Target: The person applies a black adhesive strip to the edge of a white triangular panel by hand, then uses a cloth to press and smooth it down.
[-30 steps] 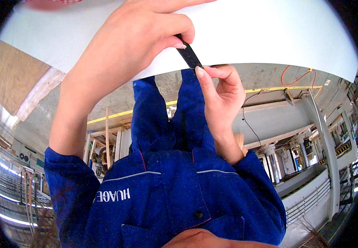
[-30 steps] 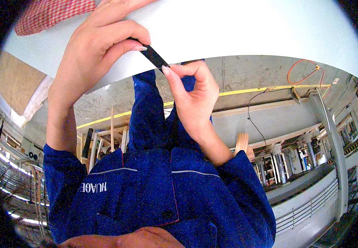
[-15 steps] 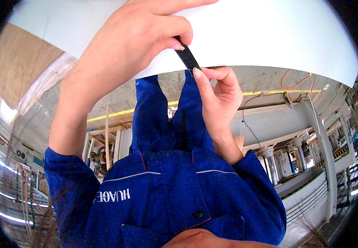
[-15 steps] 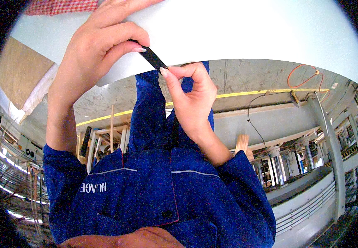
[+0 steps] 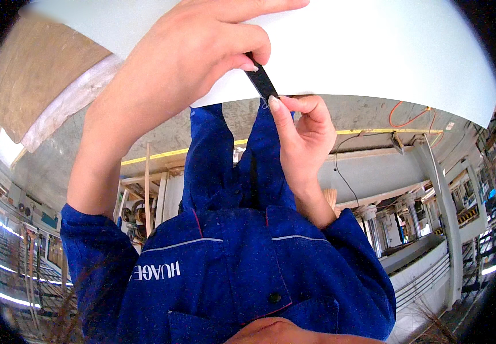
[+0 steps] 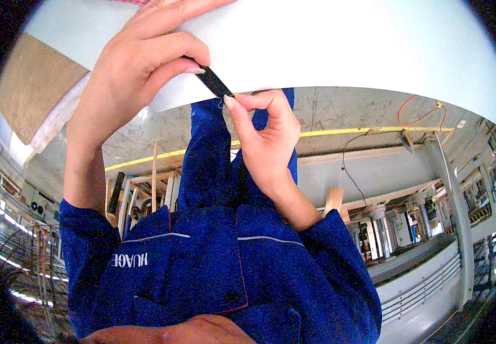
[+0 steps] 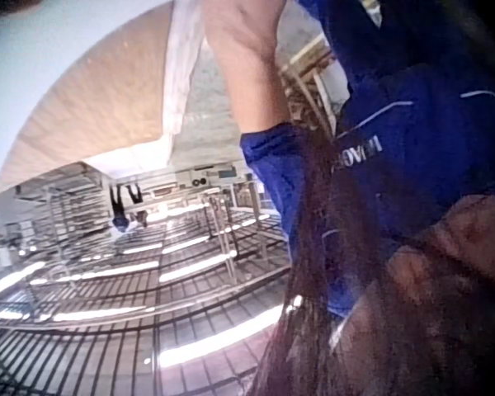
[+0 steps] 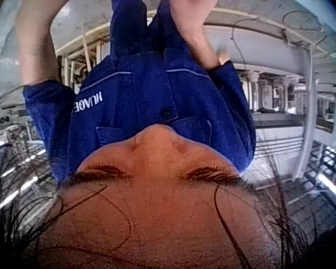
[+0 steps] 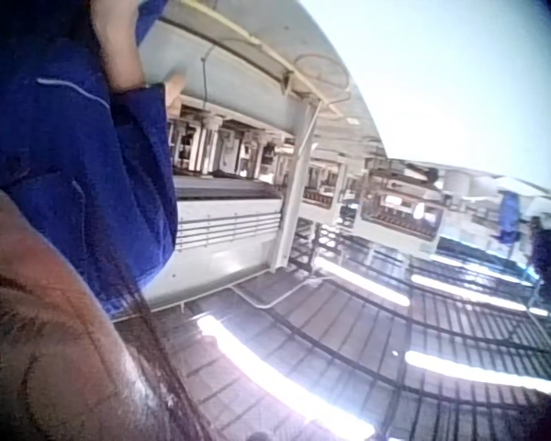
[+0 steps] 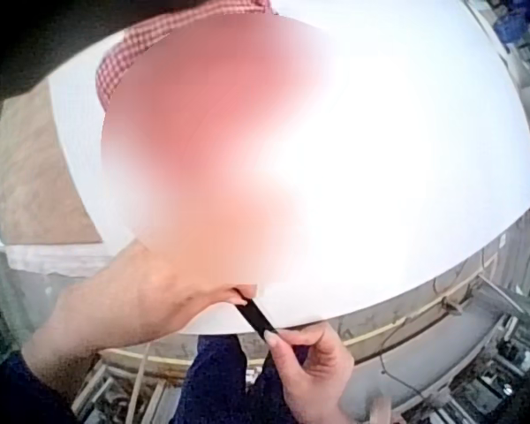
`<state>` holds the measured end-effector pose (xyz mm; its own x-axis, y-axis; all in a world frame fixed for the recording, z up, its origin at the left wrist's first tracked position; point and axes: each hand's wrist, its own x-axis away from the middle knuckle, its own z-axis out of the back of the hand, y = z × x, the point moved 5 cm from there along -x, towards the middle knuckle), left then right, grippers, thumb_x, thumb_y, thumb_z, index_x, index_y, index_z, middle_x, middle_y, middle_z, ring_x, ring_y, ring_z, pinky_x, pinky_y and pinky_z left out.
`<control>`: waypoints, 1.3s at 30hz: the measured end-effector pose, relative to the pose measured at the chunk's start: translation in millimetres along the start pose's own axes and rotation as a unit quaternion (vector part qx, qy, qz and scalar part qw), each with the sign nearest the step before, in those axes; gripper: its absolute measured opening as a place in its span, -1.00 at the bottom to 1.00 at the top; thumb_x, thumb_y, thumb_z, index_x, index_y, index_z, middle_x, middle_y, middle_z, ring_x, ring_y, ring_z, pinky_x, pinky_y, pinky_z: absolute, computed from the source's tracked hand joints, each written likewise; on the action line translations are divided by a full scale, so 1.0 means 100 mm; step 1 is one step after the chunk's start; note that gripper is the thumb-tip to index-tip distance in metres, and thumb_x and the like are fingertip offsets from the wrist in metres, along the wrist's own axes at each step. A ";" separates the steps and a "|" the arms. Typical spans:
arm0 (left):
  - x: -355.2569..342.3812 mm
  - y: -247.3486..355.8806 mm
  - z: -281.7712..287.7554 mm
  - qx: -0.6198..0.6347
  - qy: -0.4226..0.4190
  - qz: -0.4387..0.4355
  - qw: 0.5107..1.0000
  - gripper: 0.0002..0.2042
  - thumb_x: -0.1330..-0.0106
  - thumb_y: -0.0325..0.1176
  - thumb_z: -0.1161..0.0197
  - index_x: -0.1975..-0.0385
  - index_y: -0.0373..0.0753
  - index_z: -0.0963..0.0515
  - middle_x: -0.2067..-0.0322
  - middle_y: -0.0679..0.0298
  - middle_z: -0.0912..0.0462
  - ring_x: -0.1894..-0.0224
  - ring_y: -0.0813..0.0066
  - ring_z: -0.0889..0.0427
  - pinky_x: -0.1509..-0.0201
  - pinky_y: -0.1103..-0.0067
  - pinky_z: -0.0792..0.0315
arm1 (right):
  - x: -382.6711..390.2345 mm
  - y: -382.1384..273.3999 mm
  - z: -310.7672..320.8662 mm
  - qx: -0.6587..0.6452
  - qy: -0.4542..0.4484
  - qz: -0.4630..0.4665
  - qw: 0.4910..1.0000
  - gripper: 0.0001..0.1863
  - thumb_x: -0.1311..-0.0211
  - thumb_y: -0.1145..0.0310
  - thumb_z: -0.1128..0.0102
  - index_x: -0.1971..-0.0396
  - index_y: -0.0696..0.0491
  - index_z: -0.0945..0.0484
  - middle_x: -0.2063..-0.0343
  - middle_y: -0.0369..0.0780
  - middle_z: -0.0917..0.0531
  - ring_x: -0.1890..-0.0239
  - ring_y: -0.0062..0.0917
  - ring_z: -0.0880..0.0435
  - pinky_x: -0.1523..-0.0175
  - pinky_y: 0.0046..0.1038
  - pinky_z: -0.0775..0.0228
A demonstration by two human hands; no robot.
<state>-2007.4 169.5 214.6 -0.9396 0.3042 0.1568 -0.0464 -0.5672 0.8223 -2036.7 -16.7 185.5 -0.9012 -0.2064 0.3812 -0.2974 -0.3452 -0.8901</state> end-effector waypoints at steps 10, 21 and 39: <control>0.11 -0.01 0.08 -0.040 -0.020 -0.015 0.999 -0.84 -0.09 -0.37 -0.13 0.36 -0.26 -0.50 0.35 0.16 -0.50 0.24 0.21 -0.46 0.16 0.41 -0.32 | 0.05 -0.02 -0.15 -0.010 -0.010 -0.011 1.000 -0.89 0.05 0.55 -0.25 0.53 0.14 -0.47 0.55 -0.29 -0.53 0.47 -0.71 -0.46 0.33 -0.67 -0.29; 0.27 -0.10 0.14 -0.053 0.049 -0.030 0.997 -0.82 -0.09 -0.40 -0.11 0.33 -0.33 -0.46 0.24 0.07 -0.46 0.15 0.12 -0.42 0.05 0.35 -0.28 | 0.12 -0.08 -0.26 0.017 0.005 0.000 1.000 -0.89 0.05 0.56 -0.25 0.54 0.14 -0.47 0.57 -0.30 -0.52 0.48 -0.71 -0.45 0.33 -0.68 -0.28; 0.30 -0.13 0.15 0.000 0.100 -0.030 0.994 -0.80 0.01 -0.40 -0.20 0.35 -0.27 -0.49 0.25 0.13 -0.49 0.15 0.15 -0.45 0.11 0.40 -0.31 | 0.14 -0.04 -0.25 -0.081 0.008 -0.066 0.995 -0.90 0.02 0.61 -0.21 0.49 0.14 -0.47 0.47 -0.28 -0.55 0.38 -0.70 -0.46 0.20 -0.67 -0.26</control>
<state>-2029.7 197.4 216.7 -0.9839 0.1786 -0.0049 -0.1044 -0.5525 0.8269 -2055.8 5.0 188.2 -0.8555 -0.1544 0.4942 -0.4588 -0.2163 -0.8618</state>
